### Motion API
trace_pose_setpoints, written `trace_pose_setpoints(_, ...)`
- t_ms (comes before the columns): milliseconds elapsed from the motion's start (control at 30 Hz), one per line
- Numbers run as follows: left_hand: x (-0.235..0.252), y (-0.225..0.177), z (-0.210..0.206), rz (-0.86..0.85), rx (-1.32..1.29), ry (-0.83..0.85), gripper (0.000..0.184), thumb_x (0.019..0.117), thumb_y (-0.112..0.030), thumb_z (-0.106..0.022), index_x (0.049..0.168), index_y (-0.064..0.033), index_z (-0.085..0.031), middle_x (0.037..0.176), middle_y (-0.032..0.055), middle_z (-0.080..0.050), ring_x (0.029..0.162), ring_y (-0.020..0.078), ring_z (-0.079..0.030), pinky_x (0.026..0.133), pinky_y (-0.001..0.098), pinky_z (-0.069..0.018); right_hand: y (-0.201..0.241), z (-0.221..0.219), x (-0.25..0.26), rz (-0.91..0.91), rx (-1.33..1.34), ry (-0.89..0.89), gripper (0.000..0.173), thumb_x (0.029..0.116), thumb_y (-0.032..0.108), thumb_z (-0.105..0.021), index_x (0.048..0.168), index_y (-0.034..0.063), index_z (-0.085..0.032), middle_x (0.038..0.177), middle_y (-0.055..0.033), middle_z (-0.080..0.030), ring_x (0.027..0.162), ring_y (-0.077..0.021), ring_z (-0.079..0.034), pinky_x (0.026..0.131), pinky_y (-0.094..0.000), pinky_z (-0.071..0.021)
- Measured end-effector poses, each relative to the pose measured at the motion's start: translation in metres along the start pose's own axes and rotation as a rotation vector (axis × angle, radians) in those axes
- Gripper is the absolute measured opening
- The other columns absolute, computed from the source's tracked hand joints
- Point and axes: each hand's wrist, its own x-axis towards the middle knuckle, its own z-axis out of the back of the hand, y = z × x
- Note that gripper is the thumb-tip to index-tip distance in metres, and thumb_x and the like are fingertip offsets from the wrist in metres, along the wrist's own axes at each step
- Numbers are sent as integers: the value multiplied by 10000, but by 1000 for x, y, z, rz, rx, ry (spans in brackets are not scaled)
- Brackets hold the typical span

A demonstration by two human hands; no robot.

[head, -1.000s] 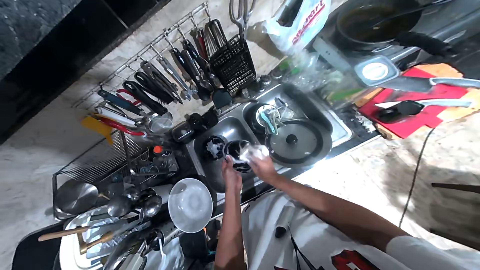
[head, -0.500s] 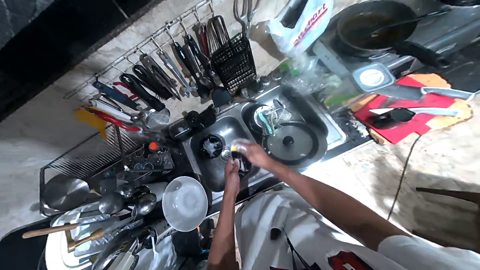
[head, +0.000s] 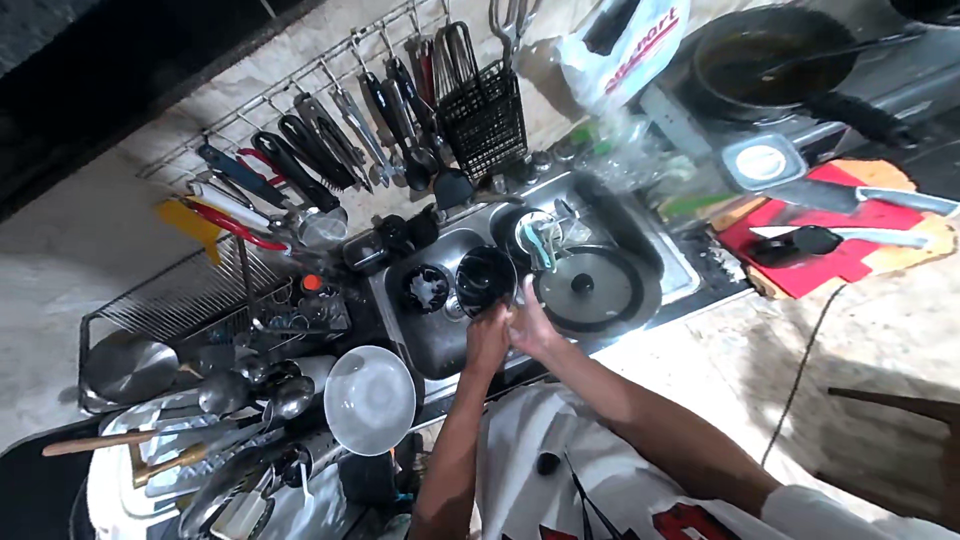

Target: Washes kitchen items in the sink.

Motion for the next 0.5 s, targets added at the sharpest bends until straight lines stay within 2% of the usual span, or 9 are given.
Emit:
trace_pose_setpoints(33, 2, -1, 0, 5, 27, 23, 283, 1005, -139, -572, 1229, -39, -713, 1119, 137, -755, 1020, 294, -739, 914, 495, -593, -2, 3, 1, 35, -50, 12, 800, 985, 759, -328, 1420, 113, -513, 1238, -102, -679, 1114, -193, -665, 922, -385, -575)
trace_pose_setpoints(133, 2, 3, -4, 41, 80, 63, 282, 1019, -144, -556, 1235, -66, -720, 1182, 124, -743, 1053, 287, -731, 923, 491, -588, -5, 14, 15, 208, -171, -53, 592, 1051, 569, -466, 1321, 51, -561, 1062, -107, -677, 930, -177, -671, 813, -341, -585)
trace_pose_setpoints(167, 2, 5, -5, 31, 93, 56, 287, 1002, -103, -562, 1234, -60, -724, 1223, 127, -732, 1102, 289, -719, 954, 488, -579, -2, 14, 17, 257, -239, -64, 558, 1054, 511, -513, 1341, 34, -547, 1067, -118, -671, 925, -182, -670, 818, -349, -587)
trace_pose_setpoints(267, 1, 5, -10, -59, 145, 39, 262, 956, -25, -581, 1154, -77, -744, 1260, 82, -722, 1255, 249, -641, 1105, 423, -490, 1, 13, 16, 333, -468, -89, 618, 981, 313, -704, 1475, 37, -455, 1276, -157, -659, 1114, -222, -678, 944, -402, -592)
trace_pose_setpoints(300, 1, 7, -11, -88, 175, 62, 281, 969, -48, -575, 1195, -93, -736, 1325, 69, -694, 1330, 247, -587, 1178, 438, -414, -1, 13, 17, 364, -500, -141, 530, 971, 218, -718, 1415, 17, -509, 1217, -166, -683, 1060, -230, -699, 903, -409, -606)
trace_pose_setpoints(367, 3, 15, -12, -124, 234, 100, 386, 1053, -246, -531, 1404, -128, -637, 1541, 74, -528, 1497, 275, -393, 1264, 555, -215, 4, 15, 25, 372, -604, -280, 331, 1000, 167, -670, 1256, -30, -602, 1086, -195, -689, 924, -261, -706, 791, -435, -614)
trace_pose_setpoints(400, 1, 21, -14, -109, 237, 62, 466, 1069, -371, -499, 1473, -150, -575, 1615, 74, -431, 1548, 290, -288, 1271, 598, -148, 9, 19, 29, 354, -699, -330, 316, 1008, 200, -666, 1212, -38, -629, 1081, -208, -689, 936, -279, -705, 809, -459, -610)
trace_pose_setpoints(433, -2, 27, -15, -61, 209, -5, 562, 1062, -465, -483, 1527, -151, -505, 1675, 94, -313, 1577, 310, -192, 1275, 617, -111, 14, 24, 33, 332, -796, -362, 323, 999, 234, -678, 1172, -37, -657, 1079, -216, -694, 965, -298, -696, 858, -489, -585)
trace_pose_setpoints(500, -10, 37, -16, 101, -12, -201, 759, 992, -479, -615, 1582, -68, -371, 1702, 217, -137, 1577, 395, -121, 1277, 590, -159, 20, 35, 38, 253, -940, -364, 400, 970, 323, -719, 1168, -21, -674, 1104, -221, -700, 993, -320, -701, 893, -521, -581)
